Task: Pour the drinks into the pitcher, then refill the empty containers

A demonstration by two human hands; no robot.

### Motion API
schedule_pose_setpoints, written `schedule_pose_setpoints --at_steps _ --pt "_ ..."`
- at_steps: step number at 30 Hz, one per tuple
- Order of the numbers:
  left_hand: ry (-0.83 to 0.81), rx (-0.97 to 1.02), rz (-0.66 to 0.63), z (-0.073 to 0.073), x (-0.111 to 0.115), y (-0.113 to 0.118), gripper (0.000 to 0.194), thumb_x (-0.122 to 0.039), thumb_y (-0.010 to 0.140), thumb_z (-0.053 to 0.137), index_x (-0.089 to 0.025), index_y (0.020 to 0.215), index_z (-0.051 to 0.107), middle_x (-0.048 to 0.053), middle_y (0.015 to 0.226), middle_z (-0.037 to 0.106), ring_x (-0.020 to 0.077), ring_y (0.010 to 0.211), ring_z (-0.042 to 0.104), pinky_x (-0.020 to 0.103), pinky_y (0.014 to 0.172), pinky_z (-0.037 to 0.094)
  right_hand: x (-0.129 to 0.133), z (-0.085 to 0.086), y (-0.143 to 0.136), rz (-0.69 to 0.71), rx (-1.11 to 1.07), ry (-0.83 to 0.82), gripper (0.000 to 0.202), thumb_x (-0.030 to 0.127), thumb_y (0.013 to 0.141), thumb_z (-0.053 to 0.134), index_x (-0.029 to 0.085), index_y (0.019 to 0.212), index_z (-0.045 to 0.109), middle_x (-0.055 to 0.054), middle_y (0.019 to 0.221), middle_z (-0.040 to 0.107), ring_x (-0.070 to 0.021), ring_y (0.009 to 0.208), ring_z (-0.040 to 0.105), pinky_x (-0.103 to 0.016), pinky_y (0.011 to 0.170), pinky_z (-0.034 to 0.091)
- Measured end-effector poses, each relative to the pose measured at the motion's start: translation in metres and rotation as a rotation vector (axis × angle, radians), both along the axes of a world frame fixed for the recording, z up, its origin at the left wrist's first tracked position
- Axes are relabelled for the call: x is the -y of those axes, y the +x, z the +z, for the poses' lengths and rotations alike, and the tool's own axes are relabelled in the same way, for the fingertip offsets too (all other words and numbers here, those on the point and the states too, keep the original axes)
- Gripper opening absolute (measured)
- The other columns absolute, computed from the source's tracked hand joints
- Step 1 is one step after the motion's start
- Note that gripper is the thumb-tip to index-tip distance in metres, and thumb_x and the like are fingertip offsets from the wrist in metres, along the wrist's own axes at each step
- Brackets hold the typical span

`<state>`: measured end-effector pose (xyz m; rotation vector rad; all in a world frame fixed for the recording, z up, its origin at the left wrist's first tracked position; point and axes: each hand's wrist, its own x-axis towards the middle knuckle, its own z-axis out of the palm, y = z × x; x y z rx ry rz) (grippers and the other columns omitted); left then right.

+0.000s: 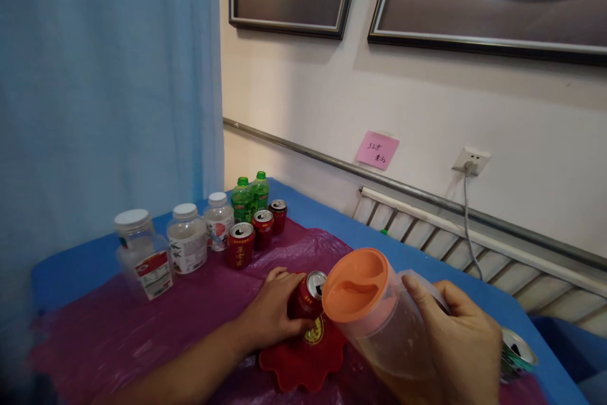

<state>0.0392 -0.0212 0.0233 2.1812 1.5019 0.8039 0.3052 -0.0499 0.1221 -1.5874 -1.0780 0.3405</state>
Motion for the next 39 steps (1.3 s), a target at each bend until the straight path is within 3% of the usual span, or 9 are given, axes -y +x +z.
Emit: schedule_pose_setpoints --at_steps 8,18,23,30,39 --pt "-0.026 -0.01 0.0 0.003 0.002 0.001 0.065 -0.043 0.064 0.085 -0.024 0.122 0.065 0.01 0.119 0.073 0.0368 0.115 0.062 0.059 0.116 0.024 0.0 0.003 -0.003 -0.032 0.089 0.008 0.046 0.06 0.075 0.074 0.022 0.055 0.057 0.004 0.05 0.037 -0.0125 0.05 0.036 -0.026 0.042 0.026" --pt "-0.053 0.063 -0.033 0.001 0.003 0.0 0.07 -0.041 0.064 0.086 -0.027 0.128 0.061 0.007 0.12 0.074 0.0334 0.117 0.064 0.055 0.119 0.021 -0.007 -0.01 0.004 -0.002 0.079 -0.021 0.05 0.064 0.072 0.074 0.021 0.055 0.055 0.004 0.051 0.039 -0.0121 0.052 0.038 -0.023 0.041 0.027" --pt "-0.05 0.044 -0.048 -0.001 0.002 0.0 0.069 -0.042 0.064 0.085 -0.029 0.128 0.061 0.006 0.12 0.074 0.0346 0.117 0.065 0.057 0.12 0.019 -0.002 -0.003 -0.001 -0.006 0.096 -0.033 0.047 0.061 0.074 0.073 0.021 0.055 0.056 0.004 0.051 0.039 -0.012 0.052 0.038 -0.024 0.042 0.027" --pt "-0.05 0.026 -0.048 -0.001 0.003 0.0 0.069 -0.044 0.064 0.085 -0.03 0.128 0.061 0.006 0.119 0.075 0.0347 0.115 0.066 0.057 0.12 0.02 -0.002 -0.002 0.002 0.011 0.054 -0.076 0.046 0.065 0.068 0.076 0.022 0.058 0.062 0.004 0.05 0.042 -0.0131 0.049 0.041 -0.024 0.039 0.028" --pt "-0.1 0.015 -0.046 0.005 0.004 0.001 0.064 -0.045 0.065 0.086 -0.028 0.122 0.063 0.005 0.118 0.074 0.0331 0.117 0.065 0.055 0.122 0.018 0.007 0.01 -0.012 -0.016 0.03 -0.121 0.034 0.05 0.076 0.072 0.021 0.063 0.062 0.006 0.054 0.044 -0.0123 0.058 0.044 -0.021 0.046 0.031"
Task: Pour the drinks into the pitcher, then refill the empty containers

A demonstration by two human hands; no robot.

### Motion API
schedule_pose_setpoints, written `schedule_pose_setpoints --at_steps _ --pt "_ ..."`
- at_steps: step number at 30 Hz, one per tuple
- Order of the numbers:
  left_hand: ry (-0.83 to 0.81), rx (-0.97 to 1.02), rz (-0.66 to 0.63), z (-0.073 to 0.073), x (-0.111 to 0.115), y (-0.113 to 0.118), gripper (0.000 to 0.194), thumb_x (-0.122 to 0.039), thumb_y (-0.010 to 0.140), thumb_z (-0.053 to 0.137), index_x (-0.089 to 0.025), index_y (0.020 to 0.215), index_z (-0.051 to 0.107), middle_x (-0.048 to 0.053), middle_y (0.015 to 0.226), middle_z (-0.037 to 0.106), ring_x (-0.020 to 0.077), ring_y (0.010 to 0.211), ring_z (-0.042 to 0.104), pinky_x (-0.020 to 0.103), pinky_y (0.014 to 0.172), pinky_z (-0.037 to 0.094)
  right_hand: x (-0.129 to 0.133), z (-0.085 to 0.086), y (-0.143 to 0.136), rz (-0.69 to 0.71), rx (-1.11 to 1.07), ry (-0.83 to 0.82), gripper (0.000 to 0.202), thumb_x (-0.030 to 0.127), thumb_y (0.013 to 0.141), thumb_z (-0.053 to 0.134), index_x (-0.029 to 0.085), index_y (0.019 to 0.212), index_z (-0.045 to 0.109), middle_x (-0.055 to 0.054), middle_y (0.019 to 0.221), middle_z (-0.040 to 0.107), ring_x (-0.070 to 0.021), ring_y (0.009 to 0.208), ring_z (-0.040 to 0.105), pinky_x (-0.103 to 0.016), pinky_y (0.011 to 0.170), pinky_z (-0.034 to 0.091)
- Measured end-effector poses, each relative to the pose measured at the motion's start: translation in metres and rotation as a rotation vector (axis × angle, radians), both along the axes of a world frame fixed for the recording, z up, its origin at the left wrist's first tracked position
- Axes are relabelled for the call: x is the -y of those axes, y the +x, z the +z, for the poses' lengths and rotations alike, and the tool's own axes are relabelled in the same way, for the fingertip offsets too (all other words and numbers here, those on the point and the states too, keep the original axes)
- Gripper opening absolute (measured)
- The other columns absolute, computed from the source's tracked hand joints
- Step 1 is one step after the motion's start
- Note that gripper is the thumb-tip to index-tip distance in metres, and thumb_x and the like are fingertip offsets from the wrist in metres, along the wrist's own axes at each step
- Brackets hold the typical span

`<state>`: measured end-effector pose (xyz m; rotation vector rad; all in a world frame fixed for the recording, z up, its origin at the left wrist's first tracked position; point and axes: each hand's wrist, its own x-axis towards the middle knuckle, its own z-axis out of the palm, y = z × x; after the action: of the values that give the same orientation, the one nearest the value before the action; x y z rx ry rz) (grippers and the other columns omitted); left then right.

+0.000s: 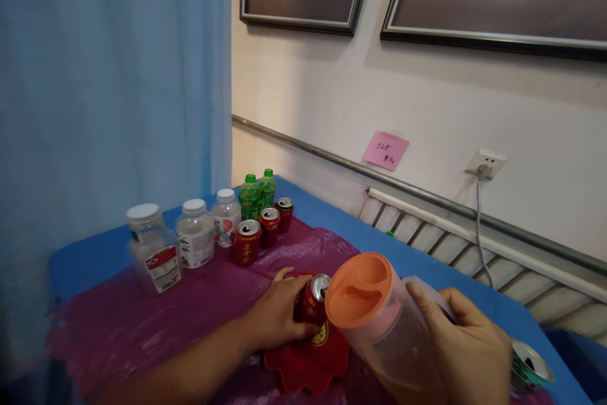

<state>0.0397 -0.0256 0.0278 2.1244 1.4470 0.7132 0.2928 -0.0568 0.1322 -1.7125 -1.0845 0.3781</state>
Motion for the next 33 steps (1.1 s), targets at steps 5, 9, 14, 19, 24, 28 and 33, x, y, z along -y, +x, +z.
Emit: schedule_pose_setpoints --at_steps 5,9,14,19,24,28,33 --pt "-0.01 -0.012 0.0 0.0021 0.0005 -0.0002 0.067 -0.046 0.065 0.085 -0.03 0.125 0.062 0.004 0.122 0.073 0.0336 0.121 0.063 0.056 0.123 0.017 0.0014 0.0021 -0.0016 -0.003 0.004 -0.008 0.035 0.05 0.078 0.071 0.021 0.061 0.06 0.006 0.053 0.042 -0.0117 0.058 0.042 -0.021 0.046 0.03" --pt "-0.01 -0.007 0.003 0.0026 0.0006 0.0001 0.067 -0.045 0.065 0.085 -0.03 0.126 0.062 0.005 0.124 0.073 0.0338 0.124 0.062 0.056 0.123 0.016 0.0008 0.0007 -0.0014 -0.007 -0.007 -0.001 0.035 0.051 0.078 0.07 0.021 0.062 0.061 0.006 0.054 0.043 -0.0117 0.057 0.042 -0.021 0.046 0.03" --pt "-0.004 -0.01 -0.012 0.0004 -0.0001 -0.0003 0.07 -0.047 0.066 0.083 -0.031 0.129 0.06 0.005 0.125 0.073 0.0347 0.122 0.063 0.057 0.122 0.017 -0.0034 -0.0047 0.0057 0.018 -0.022 -0.021 0.035 0.053 0.074 0.072 0.022 0.063 0.062 0.006 0.054 0.045 -0.0119 0.057 0.043 -0.021 0.045 0.031" --pt "-0.003 0.004 -0.017 0.0003 0.0001 -0.0008 0.071 -0.047 0.065 0.084 -0.031 0.13 0.06 0.006 0.127 0.072 0.0346 0.125 0.061 0.058 0.123 0.015 -0.0031 -0.0051 0.0069 0.013 0.032 0.012 0.035 0.053 0.076 0.071 0.022 0.062 0.062 0.006 0.053 0.043 -0.0123 0.057 0.043 -0.022 0.045 0.031" --pt "-0.011 0.026 -0.013 0.001 0.0007 -0.0004 0.071 -0.044 0.064 0.086 -0.03 0.129 0.061 0.006 0.127 0.072 0.0336 0.125 0.061 0.057 0.123 0.015 -0.0018 -0.0047 0.0043 0.012 0.012 0.019 0.037 0.055 0.077 0.071 0.022 0.062 0.062 0.006 0.052 0.044 -0.0128 0.055 0.043 -0.022 0.044 0.032" --pt "-0.019 0.016 -0.014 0.0 0.0 -0.0008 0.072 -0.045 0.064 0.086 -0.031 0.129 0.061 0.005 0.127 0.072 0.0343 0.124 0.062 0.057 0.123 0.015 -0.0016 -0.0042 0.0032 0.004 0.001 0.019 0.036 0.053 0.076 0.071 0.022 0.062 0.062 0.006 0.051 0.043 -0.0125 0.054 0.043 -0.022 0.043 0.031" --pt "-0.013 0.022 -0.015 -0.001 -0.0008 -0.0014 0.072 -0.045 0.063 0.087 -0.031 0.128 0.061 0.006 0.126 0.072 0.0332 0.124 0.062 0.057 0.123 0.015 -0.002 -0.0047 0.0043 0.008 0.009 0.029 0.034 0.051 0.076 0.071 0.022 0.063 0.061 0.006 0.052 0.043 -0.0116 0.055 0.043 -0.021 0.044 0.031"
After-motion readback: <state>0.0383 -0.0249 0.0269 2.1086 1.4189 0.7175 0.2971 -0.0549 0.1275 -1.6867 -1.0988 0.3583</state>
